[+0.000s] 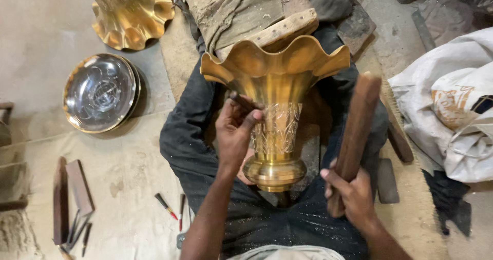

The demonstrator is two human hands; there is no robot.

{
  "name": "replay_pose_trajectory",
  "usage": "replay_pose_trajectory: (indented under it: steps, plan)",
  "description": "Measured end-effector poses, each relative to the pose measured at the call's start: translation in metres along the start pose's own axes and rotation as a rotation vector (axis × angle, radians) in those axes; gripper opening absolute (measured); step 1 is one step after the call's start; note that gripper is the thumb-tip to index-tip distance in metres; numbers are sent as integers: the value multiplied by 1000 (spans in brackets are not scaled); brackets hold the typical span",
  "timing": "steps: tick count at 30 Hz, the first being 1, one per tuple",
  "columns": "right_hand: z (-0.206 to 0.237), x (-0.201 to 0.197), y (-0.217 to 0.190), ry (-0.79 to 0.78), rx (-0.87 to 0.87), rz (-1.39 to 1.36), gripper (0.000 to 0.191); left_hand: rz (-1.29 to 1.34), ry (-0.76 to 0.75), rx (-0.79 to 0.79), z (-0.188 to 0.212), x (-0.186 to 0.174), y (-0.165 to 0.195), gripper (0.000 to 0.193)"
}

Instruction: The person sits on the floor with a large brass vase between their legs and engraves a decorative pattern into its surface, holding a chisel against the metal and striking it with a wooden mallet. They reposition the chisel repeatedly to work the pattern around the vase body.

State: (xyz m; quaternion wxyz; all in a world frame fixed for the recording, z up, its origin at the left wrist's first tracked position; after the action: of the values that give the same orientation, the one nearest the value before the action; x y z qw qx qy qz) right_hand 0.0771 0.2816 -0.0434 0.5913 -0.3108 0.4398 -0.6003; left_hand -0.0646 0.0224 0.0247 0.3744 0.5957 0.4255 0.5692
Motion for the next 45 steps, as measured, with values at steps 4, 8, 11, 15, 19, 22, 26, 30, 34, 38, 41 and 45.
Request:
replay_pose_trajectory:
  steps: [4, 8, 11, 15, 19, 22, 26, 30, 34, 38, 41, 45]
  plan:
    - [-17, -21, -39, 111, -151, 433, 41, -99, 38, 0, 14, -3, -23, 35]
    - [-27, -30, -84, 195, -406, 619, 42, -92, -109, 98, 4, -7, -16, 43]
    - [-30, -31, -112, 216, -491, 766, 42, -236, -262, 122, -9, -12, -11, 41]
    - [-37, -30, -152, 208, -725, 944, 38, -265, -396, 134, -15, -12, -10, 48]
    - [-49, -29, -181, 142, -852, 1177, 33, -280, -460, 199, -13, -8, -10, 45]
    - [-61, -31, -199, 141, -800, 1301, 23, -292, -459, 229, -12, -7, -7, 53]
    - [-73, -21, -220, 14, -768, 1546, 19, -227, -446, 245, -8, -4, -5, 61]
    - [-74, -17, -243, 82, -805, 1734, 26, -336, -351, 217, -8, -4, -14, 59]
    - [-73, -9, -246, -74, -576, 1659, 24, -326, -316, 225, -6, -3, -18, 46]
    - [-66, 5, -263, -25, -677, 1688, 26, -349, -252, 133, -3, -3, -19, 49]
    - [-62, 18, -266, -34, -656, 2006, 25, -296, -230, 173, 0, -2, -16, 52]
    - [-59, 21, -279, 130, -857, 1961, 24, -244, -183, 161, 4, -1, -21, 53]
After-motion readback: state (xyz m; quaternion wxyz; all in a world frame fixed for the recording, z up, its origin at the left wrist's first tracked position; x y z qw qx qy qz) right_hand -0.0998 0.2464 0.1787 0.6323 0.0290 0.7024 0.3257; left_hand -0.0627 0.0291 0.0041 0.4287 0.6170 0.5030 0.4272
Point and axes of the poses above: each hand's wrist, its own z-axis away from the middle knuckle, its own x-axis out of the palm, y = z × x, the point moved 4 cm from there along -z, towards the middle knuckle, and after that the axes turned 12 degrees about z, right-handed, at the moved point
